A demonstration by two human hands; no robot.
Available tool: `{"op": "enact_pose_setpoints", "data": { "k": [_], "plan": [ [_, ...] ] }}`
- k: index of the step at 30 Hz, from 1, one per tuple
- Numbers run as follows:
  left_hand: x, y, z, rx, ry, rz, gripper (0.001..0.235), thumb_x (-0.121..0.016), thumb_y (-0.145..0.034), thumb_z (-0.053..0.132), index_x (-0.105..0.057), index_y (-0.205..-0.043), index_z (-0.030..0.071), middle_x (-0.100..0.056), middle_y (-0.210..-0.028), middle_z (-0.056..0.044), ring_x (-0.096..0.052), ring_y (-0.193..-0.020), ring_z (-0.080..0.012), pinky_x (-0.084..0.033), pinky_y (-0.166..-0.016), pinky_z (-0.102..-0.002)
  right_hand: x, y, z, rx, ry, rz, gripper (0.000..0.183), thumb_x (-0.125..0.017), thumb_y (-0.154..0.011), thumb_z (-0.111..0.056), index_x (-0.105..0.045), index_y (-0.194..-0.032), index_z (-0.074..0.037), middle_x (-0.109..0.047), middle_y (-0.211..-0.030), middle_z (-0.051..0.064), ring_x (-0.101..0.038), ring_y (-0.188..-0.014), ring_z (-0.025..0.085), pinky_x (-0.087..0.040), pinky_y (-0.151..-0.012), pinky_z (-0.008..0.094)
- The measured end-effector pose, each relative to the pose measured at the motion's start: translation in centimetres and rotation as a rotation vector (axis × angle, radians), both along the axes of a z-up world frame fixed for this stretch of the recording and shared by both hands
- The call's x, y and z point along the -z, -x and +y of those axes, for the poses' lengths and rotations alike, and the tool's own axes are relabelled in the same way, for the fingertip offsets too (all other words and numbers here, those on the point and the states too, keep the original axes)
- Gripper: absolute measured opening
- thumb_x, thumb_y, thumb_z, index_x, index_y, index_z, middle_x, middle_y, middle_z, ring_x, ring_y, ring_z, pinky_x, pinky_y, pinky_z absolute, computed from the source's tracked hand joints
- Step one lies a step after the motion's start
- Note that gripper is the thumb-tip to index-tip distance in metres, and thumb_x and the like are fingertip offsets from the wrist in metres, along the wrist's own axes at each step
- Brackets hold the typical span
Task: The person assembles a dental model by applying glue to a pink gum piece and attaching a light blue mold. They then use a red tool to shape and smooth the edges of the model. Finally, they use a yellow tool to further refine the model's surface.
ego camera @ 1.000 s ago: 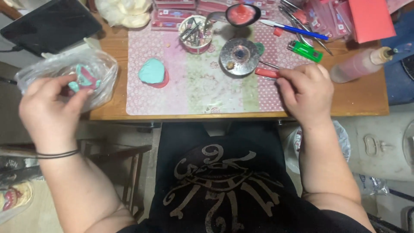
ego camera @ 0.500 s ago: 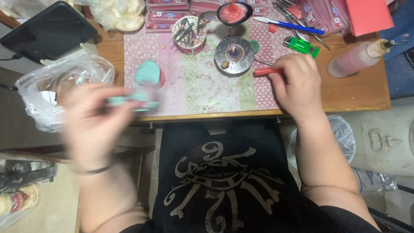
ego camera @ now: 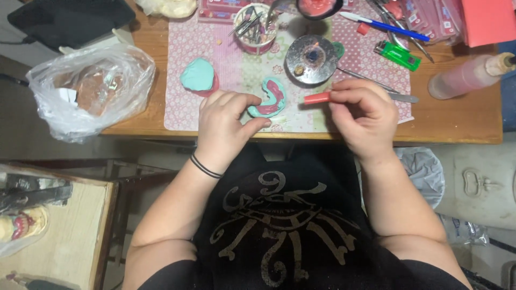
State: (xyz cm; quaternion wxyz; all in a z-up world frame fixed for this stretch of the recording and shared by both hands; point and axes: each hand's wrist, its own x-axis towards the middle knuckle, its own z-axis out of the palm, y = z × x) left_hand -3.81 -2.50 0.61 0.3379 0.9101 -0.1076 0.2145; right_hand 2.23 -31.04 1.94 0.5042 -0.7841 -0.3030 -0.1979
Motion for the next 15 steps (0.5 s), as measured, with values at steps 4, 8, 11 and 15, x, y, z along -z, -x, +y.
{"op": "enact_pose_setpoints", "data": {
  "k": [4, 8, 11, 15],
  "plan": [
    [-0.6, 0.5, 0.4, -0.004, -0.039, 0.006, 0.046, -0.095, -0.074, 0.035, -0.075, -0.112, 0.018, -0.07, -0.095, -0.002, -0.065, -0.099, -0.0282, -0.047, -0.09, -0.043, -0.4, 0.7, 4.1, -0.104, -0.056, 0.027, 0.009, -0.084, -0.091, 0.002, -0.08, -0.097, -0.003, -0.078, -0.099, 0.015, -0.073, -0.092, 0.032, -0.056, -0.087, 0.041],
    [-1.4, 0.6, 0.7, 0.039, 0.006, -0.074, 0.047, -0.091, -0.083, 0.036, -0.074, -0.123, 0.017, -0.069, -0.106, -0.001, -0.062, -0.105, -0.0273, -0.046, -0.091, -0.042, 0.2, 0.7, 6.8, -0.17, -0.034, -0.011, 0.02, -0.086, -0.091, -0.008, -0.078, -0.108, -0.005, -0.077, -0.097, 0.008, -0.068, -0.094, 0.029, -0.054, -0.092, 0.039],
    [-0.9, 0.4, 0.7, 0.08, 0.027, -0.107, 0.032, -0.086, -0.09, 0.03, -0.077, -0.119, 0.018, -0.07, -0.1, 0.0, -0.062, -0.101, -0.0254, -0.046, -0.091, -0.04, 0.2, 0.7, 7.6, -0.186, 0.033, -0.043, 0.022, -0.084, -0.093, -0.011, -0.076, -0.113, -0.006, -0.078, -0.098, 0.005, -0.066, -0.095, 0.028, -0.053, -0.093, 0.039],
    [-0.7, 0.2, 0.7, 0.063, -0.031, -0.126, 0.022, -0.081, -0.095, 0.029, -0.079, -0.114, 0.02, -0.068, -0.095, 0.002, -0.061, -0.097, -0.0225, -0.045, -0.088, -0.038, 0.0, 0.4, 7.2, -0.192, 0.181, -0.054, 0.028, -0.084, -0.093, -0.012, -0.075, -0.119, -0.01, -0.067, -0.105, 0.009, -0.063, -0.096, 0.033, -0.053, -0.09, 0.045]
  ]
}}
